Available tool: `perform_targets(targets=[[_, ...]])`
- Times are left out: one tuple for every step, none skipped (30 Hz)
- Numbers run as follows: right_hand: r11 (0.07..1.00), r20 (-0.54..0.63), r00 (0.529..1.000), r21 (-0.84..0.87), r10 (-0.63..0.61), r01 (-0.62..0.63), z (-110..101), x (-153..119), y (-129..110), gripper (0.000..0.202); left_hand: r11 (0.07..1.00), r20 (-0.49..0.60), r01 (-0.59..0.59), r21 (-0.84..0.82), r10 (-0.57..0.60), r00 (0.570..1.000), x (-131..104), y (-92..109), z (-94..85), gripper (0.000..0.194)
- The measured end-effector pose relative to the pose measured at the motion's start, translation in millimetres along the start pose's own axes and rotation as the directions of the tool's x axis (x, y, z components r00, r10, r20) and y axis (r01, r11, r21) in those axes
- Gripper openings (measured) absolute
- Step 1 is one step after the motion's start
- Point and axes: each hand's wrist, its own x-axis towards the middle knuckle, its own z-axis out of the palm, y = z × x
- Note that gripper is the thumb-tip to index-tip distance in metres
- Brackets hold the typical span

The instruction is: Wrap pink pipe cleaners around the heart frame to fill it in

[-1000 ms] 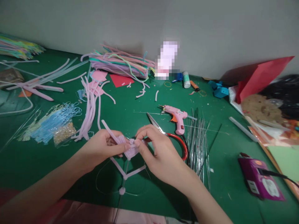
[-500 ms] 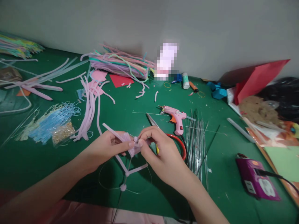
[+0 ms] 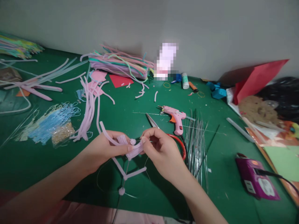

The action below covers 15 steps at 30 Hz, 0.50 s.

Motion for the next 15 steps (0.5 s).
perform_targets(targets=[[1.000, -0.001, 1.000, -0.002, -0.002, 0.002, -1, 0, 1, 0.017, 1.000, -0.015, -0.006, 0.010, 0.006, 1.000, 0, 1, 0.4, 0.014], [1.000, -0.002, 1.000, -0.011, -0.013, 0.013, -2, -1, 2, 0.016, 1.000, -0.027, -0.012, 0.019, 0.013, 1.000, -1, 2, 0.7, 0.013], [0.999, -0.002, 0.999, -0.033, -0.034, 0.034, -3, -2, 2, 0.014, 0.999, -0.037, -0.021, 0.025, 0.022, 0.999, -1, 2, 0.9, 0.013], [0.995, 0.000, 0.998, -0.071, -0.069, 0.069, -5, -3, 3, 0.011, 0.999, -0.042, -0.028, 0.026, 0.029, 0.999, -2, 3, 1.0, 0.014], [0.985, 0.006, 0.993, -0.122, -0.121, 0.121, -7, -4, 3, 0.008, 0.999, -0.045, -0.034, 0.023, 0.035, 0.998, -2, 3, 1.0, 0.015], [0.966, 0.014, 0.982, -0.181, -0.187, 0.186, -9, -5, 3, 0.006, 0.999, -0.043, -0.036, 0.019, 0.037, 0.998, -2, 3, 1.0, 0.015], [0.934, 0.026, 0.966, -0.250, -0.258, 0.256, -11, -6, 3, 0.007, 0.999, -0.040, -0.038, 0.014, 0.039, 0.998, -2, 3, 1.0, 0.016], [0.891, 0.042, 0.944, -0.320, -0.326, 0.322, -12, -7, 2, 0.009, 0.999, -0.036, -0.040, 0.011, 0.040, 0.999, -1, 3, 1.0, 0.015], [0.843, 0.063, 0.921, -0.383, -0.383, 0.377, -13, -7, 0, 0.011, 0.999, -0.031, -0.042, 0.012, 0.042, 0.999, -1, 3, 1.1, 0.015], [0.798, 0.085, 0.902, -0.436, -0.424, 0.416, -14, -7, -2, 0.013, 0.999, -0.026, -0.045, 0.015, 0.045, 0.999, 0, 3, 1.2, 0.016], [0.766, 0.106, 0.890, -0.471, -0.444, 0.438, -15, -6, -4, 0.013, 0.999, -0.020, -0.048, 0.021, 0.048, 0.999, 0, 2, 1.4, 0.016], [0.753, 0.125, 0.887, -0.485, -0.444, 0.445, -15, -5, -7, 0.013, 0.998, -0.016, -0.052, 0.027, 0.052, 0.999, 1, 2, 1.8, 0.017], [0.760, 0.140, 0.893, -0.478, -0.428, 0.439, -16, -4, -9, 0.012, 0.998, -0.012, -0.054, 0.033, 0.054, 0.998, 1, 2, 2.2, 0.017], [0.782, 0.147, 0.904, -0.458, -0.401, 0.422, -16, -2, -12, 0.011, 0.998, -0.007, -0.055, 0.038, 0.055, 0.998, 1, 2, 2.7, 0.018], [0.812, 0.149, 0.918, -0.430, -0.368, 0.395, -16, 0, -14, 0.010, 0.998, 0.000, -0.056, 0.039, 0.056, 0.998, 2, 2, 3.1, 0.018]])
